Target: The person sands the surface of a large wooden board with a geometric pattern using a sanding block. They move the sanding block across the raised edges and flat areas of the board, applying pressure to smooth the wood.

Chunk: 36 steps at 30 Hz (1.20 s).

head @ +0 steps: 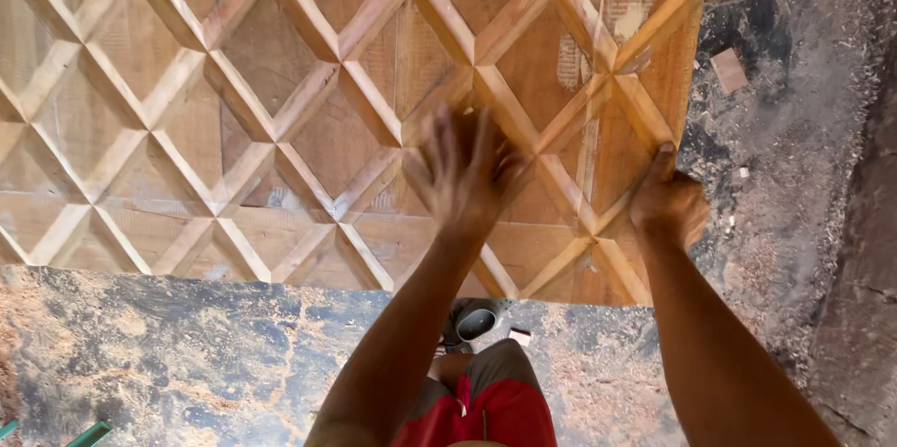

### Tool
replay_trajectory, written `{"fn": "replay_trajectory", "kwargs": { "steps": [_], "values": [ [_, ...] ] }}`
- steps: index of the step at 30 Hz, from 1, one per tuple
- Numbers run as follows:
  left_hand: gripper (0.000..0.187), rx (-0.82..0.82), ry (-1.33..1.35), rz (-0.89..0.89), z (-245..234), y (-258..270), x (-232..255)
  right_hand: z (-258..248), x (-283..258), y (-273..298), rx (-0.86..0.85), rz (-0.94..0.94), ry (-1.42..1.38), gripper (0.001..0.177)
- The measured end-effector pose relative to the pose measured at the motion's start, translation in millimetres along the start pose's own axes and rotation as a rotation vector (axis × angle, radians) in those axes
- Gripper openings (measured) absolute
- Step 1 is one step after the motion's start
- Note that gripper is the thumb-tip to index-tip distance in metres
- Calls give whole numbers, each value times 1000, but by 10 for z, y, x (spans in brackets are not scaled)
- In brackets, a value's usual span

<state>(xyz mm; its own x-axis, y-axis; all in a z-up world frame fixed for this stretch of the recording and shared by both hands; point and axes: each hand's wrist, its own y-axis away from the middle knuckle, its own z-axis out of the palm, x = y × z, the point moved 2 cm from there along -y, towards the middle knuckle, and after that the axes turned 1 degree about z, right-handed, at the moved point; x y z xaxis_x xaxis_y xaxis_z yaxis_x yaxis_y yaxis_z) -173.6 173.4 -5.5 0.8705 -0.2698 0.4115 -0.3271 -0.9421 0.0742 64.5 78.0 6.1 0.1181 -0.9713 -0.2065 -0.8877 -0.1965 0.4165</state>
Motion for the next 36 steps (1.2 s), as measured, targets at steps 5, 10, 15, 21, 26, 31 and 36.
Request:
{"fn": "replay_trajectory", "kwargs": {
  "steps": [5,10,15,21,26,31,36],
  "values": [
    [82,173,-99,88,-45,326,-148,33,30,-43,51,-60,-12,79],
    [89,-10,-112,19,-97,289,-220,52,41,-104,-8,-35,34,84],
    [80,30,-30,63,207,-211,207,37,125,-30,-46,-7,38,86],
    [76,73,-170,38,-47,351,-278,88,64,-100,60,-55,45,81],
    [63,127,-89,183,219,-12,102,-4,29,11,-11,12,9,81],
    [63,232,-156,142,35,484,-283,-34,-38,17,44,-19,26,77],
    [65,230,-67,199,316,-156,162,17,44,-53,-19,-26,16,82]
  ]
}}
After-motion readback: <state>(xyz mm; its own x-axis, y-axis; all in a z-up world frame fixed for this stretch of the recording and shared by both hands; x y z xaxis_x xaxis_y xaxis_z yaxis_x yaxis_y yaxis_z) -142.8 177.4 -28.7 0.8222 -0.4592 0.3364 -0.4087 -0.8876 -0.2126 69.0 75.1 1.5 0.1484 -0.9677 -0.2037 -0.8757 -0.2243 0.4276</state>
